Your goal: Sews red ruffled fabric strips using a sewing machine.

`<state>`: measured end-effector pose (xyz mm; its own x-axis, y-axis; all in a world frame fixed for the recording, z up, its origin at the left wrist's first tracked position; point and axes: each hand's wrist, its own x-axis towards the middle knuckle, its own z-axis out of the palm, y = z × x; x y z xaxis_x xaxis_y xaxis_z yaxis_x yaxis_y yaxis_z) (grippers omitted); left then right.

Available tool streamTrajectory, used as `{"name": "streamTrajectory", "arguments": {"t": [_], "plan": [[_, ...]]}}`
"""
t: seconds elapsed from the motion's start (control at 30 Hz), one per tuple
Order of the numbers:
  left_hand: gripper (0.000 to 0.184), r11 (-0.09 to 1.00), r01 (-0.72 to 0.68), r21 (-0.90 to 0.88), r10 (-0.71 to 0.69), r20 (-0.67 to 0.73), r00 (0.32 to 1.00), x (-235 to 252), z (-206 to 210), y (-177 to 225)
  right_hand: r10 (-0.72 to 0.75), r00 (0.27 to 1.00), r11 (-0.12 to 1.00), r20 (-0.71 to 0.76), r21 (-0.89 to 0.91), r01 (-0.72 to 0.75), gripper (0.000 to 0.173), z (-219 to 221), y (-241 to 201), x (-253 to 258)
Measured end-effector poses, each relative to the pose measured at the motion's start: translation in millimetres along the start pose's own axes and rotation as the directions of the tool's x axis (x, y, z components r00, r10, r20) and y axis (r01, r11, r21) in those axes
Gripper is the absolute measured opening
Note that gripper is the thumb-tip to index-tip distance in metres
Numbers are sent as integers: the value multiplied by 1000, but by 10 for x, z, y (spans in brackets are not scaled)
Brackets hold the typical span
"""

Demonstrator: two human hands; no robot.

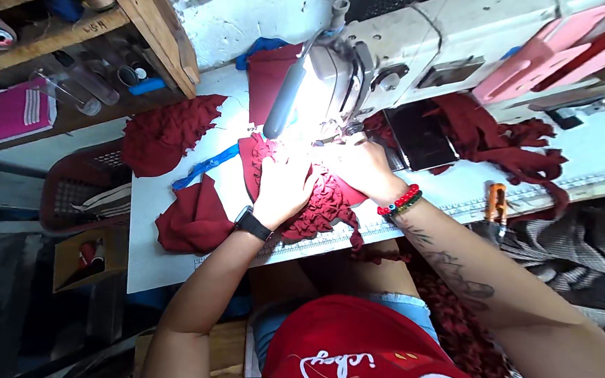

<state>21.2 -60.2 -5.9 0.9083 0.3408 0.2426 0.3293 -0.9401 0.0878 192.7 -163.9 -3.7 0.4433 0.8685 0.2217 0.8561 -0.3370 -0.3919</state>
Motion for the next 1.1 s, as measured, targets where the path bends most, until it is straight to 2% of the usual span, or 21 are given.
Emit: {"name": "streamTrajectory", "arguments": {"t": [0.13, 0.33, 0.5, 0.57, 0.63, 0.67, 0.73, 0.8, 0.87, 0.97, 1.1], "plan": [[47, 1000, 8, 1, -8, 5, 1000, 35, 1, -10, -32, 999, 999, -4, -19, 32, 31, 37, 58, 22], [47, 1000, 22, -3, -22, 8, 1000, 75, 18, -40, 25, 999, 999, 35, -47, -23, 42, 52, 52, 78], [48, 1000, 17, -3, -17, -2, 1000, 56, 34, -51, 23, 998, 998, 55, -51, -20, 36, 29, 30, 72], [48, 1000, 15, -22, -15, 4, 1000, 47, 9, -57, 5, 1000, 999, 19, -34, -5, 34, -1, 7, 29], [44, 998, -2, -57, 1, -20, 1000, 78, -19, -93, -50, 997, 997, -64, 59, 54, 32, -49, -14, -43], [40, 997, -11, -75, 6, -63, 998, 113, -12, -118, -57, 998, 993, -40, 97, 61, 32, -95, -42, -67], [32, 993, -34, -113, 15, -165, 986, 185, 1, -146, -21, 994, 993, 105, 122, 8, 36, -198, -106, -55], [26, 988, -62, -138, 38, -169, 985, 250, 16, -164, 16, 979, 987, 205, 150, -48, 34, -246, -137, -8], [25, 988, -55, -145, 35, -139, 990, 290, 52, -168, 36, 970, 977, 242, 194, -85, 31, -253, -122, 28], [23, 979, -12, -202, -23, -167, 986, 300, 130, -184, 74, 947, 971, 313, 195, -140, 29, -302, -126, 75], [25, 970, 10, -244, -50, -158, 986, 296, 149, -202, 61, 955, 971, 289, 206, -124, 25, -267, -91, 136]]}}
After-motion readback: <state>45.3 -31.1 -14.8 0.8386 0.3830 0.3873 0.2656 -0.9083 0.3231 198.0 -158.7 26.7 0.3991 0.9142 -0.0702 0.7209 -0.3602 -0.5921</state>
